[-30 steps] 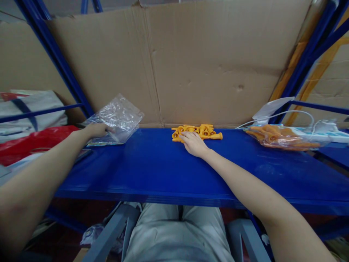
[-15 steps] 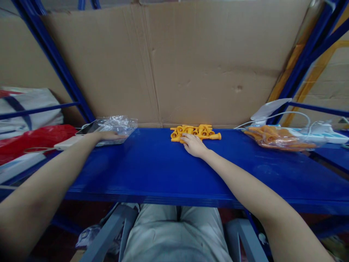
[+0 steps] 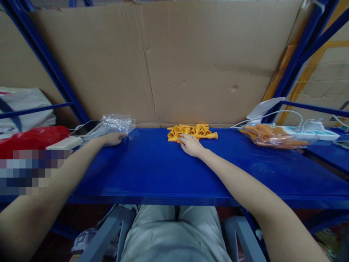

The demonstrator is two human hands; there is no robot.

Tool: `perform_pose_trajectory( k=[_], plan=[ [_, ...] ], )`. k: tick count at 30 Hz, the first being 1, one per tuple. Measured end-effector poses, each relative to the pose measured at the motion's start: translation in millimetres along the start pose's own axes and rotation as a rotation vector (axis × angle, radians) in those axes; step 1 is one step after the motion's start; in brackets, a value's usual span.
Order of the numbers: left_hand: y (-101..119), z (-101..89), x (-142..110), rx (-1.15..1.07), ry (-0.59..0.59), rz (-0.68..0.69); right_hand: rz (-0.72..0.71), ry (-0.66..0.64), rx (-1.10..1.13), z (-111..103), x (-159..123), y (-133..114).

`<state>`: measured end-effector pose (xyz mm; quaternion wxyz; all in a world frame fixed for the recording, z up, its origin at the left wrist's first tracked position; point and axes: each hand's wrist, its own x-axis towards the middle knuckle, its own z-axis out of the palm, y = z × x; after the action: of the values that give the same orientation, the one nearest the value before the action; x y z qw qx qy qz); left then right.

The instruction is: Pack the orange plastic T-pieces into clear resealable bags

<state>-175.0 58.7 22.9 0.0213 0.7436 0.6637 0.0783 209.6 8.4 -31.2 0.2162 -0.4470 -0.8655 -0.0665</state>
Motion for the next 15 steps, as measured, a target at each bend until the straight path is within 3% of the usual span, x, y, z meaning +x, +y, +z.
perform_pose_trajectory(
  k=[4, 15],
  plan=[
    [-2, -0.9, 4, 0.089, -0.15, 0.023, 0.01, -0.004, 0.008, 0, 0, 0],
    [-1, 19.1, 24, 0.173, -0.027, -0.13, -0.039, 0.015, -0.013, 1, 3, 4]
  ],
)
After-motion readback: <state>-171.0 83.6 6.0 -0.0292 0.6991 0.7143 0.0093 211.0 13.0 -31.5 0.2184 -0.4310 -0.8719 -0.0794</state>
